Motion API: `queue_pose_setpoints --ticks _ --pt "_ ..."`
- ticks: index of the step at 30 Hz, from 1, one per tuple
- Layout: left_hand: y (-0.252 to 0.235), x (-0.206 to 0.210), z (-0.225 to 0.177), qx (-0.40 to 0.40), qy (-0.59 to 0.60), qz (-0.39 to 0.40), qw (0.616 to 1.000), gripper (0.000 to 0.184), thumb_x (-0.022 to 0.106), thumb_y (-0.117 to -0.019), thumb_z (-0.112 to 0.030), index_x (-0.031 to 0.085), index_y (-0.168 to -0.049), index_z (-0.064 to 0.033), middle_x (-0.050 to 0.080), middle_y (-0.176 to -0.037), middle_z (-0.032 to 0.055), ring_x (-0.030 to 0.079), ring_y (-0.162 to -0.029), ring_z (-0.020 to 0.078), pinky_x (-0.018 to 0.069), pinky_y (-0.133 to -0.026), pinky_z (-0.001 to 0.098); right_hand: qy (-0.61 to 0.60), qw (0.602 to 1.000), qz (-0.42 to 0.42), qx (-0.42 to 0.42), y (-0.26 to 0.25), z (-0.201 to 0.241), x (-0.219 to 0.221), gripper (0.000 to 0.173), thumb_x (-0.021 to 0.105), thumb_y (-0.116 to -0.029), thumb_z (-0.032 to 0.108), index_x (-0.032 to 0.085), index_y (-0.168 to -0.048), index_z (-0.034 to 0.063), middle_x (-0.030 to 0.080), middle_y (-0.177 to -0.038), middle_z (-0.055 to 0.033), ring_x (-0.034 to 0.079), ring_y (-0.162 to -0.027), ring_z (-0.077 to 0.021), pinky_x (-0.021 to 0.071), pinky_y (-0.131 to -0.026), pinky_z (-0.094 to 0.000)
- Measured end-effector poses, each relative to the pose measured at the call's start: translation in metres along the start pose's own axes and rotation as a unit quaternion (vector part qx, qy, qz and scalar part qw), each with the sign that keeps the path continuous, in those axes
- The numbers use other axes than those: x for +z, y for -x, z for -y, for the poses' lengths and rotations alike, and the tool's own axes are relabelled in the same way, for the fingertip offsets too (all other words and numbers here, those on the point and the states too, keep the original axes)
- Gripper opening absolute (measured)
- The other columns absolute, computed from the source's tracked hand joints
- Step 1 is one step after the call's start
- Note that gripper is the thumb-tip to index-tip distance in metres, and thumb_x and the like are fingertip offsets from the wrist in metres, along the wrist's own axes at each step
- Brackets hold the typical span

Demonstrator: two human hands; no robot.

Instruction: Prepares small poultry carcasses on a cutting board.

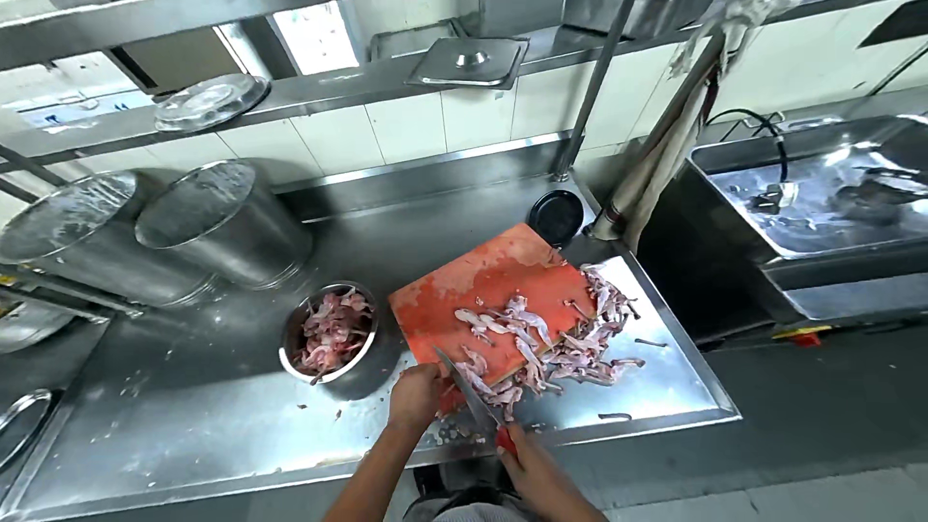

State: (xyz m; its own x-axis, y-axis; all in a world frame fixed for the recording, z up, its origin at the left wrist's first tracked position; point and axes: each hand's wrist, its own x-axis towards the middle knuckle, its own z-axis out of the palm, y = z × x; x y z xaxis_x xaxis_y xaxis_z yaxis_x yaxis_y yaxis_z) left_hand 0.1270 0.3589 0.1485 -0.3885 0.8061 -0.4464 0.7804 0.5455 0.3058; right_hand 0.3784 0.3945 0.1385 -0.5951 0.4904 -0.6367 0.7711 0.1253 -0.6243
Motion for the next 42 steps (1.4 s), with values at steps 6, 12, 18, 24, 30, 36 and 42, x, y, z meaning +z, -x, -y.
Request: queue_pose_setpoints --ticks 6,12,18,24,30,36,42 --pt "-0.003 -0.020 -0.026 -0.017 -0.008 0.084 0.996 0.033 0.048 -0.1042 -0.032 0.070 -0.120 -0.0128 0.073 -0.116 0.0127 0.069 -0.114 0.0323 0.0544 -0.096 0.0572 0.079 0.986 -0.112 0.094 0.009 0.019 0.002 0.040 0.045 -0.1076 0.033 0.050 -0.141 0.0117 0.072 -0.108 -0.0172 0.073 -0.098 -0.0365 0.0585 -0.084 -0.0550" --pt "-0.031 -0.056 -0.066 -0.017 0.201 0.080 0.976 0.032 0.056 -0.1024 -0.031 0.074 -0.116 -0.0087 0.076 -0.105 0.0099 0.074 -0.096 0.0235 0.0589 -0.092 0.0489 -0.051 0.961 -0.266 0.058 0.020 0.036 -0.016 0.042 0.048 -0.1066 0.032 0.052 -0.140 0.0067 0.071 -0.090 -0.0143 0.072 -0.080 -0.0325 0.0582 -0.075 -0.0541" --pt "-0.032 -0.070 -0.083 -0.042 0.355 0.048 0.933 0.024 0.060 -0.1031 -0.024 0.070 -0.112 -0.0047 0.076 -0.088 0.0061 0.073 -0.071 0.0149 0.0612 -0.068 0.0334 -0.106 0.930 -0.352 -0.002 0.052 0.055 -0.013 0.038 0.051 -0.1048 0.029 0.055 -0.133 0.0041 0.066 -0.078 -0.0104 0.067 -0.067 -0.0274 0.0562 -0.063 -0.0507" --pt "-0.040 -0.013 -0.017 -0.095 0.301 0.072 0.946 0.026 0.059 -0.0998 -0.024 0.072 -0.112 -0.0056 0.076 -0.096 0.0098 0.075 -0.082 0.0214 0.0628 -0.078 0.0430 -0.058 0.981 -0.187 -0.008 0.027 0.029 0.036 0.041 0.051 -0.1051 0.032 0.057 -0.136 0.0058 0.072 -0.097 -0.0163 0.073 -0.088 -0.0333 0.0580 -0.080 -0.0561" --pt "-0.035 -0.003 0.011 -0.085 0.211 0.083 0.970 0.033 0.056 -0.1016 -0.034 0.074 -0.115 -0.0098 0.075 -0.110 0.0115 0.073 -0.101 0.0263 0.0577 -0.094 0.0518 0.053 0.989 -0.122 0.069 -0.007 0.013 0.037 0.041 0.046 -0.1072 0.037 0.051 -0.142 0.0154 0.073 -0.104 -0.0149 0.073 -0.094 -0.0348 0.0585 -0.082 -0.0559" --pt "-0.033 -0.014 0.008 -0.076 0.124 0.062 0.987 0.029 0.055 -0.1015 -0.029 0.072 -0.120 -0.0145 0.072 -0.120 0.0102 0.068 -0.116 0.0276 0.0534 -0.100 0.0540 0.154 0.975 -0.135 0.087 -0.013 0.032 0.024 0.048 0.046 -0.1072 0.036 0.042 -0.153 0.0207 0.065 -0.128 -0.0183 0.073 -0.097 -0.0368 0.0601 -0.082 -0.0533" --pt "-0.035 -0.018 0.006 -0.060 0.064 0.067 0.994 0.029 0.052 -0.1028 -0.026 0.070 -0.124 -0.0169 0.072 -0.123 0.0102 0.067 -0.120 0.0289 0.0536 -0.101 0.0541 0.169 0.975 -0.116 0.090 -0.014 0.038 0.016 0.044 0.044 -0.1073 0.031 0.046 -0.149 0.0174 0.064 -0.130 -0.0187 0.073 -0.097 -0.0364 0.0603 -0.082 -0.0529"
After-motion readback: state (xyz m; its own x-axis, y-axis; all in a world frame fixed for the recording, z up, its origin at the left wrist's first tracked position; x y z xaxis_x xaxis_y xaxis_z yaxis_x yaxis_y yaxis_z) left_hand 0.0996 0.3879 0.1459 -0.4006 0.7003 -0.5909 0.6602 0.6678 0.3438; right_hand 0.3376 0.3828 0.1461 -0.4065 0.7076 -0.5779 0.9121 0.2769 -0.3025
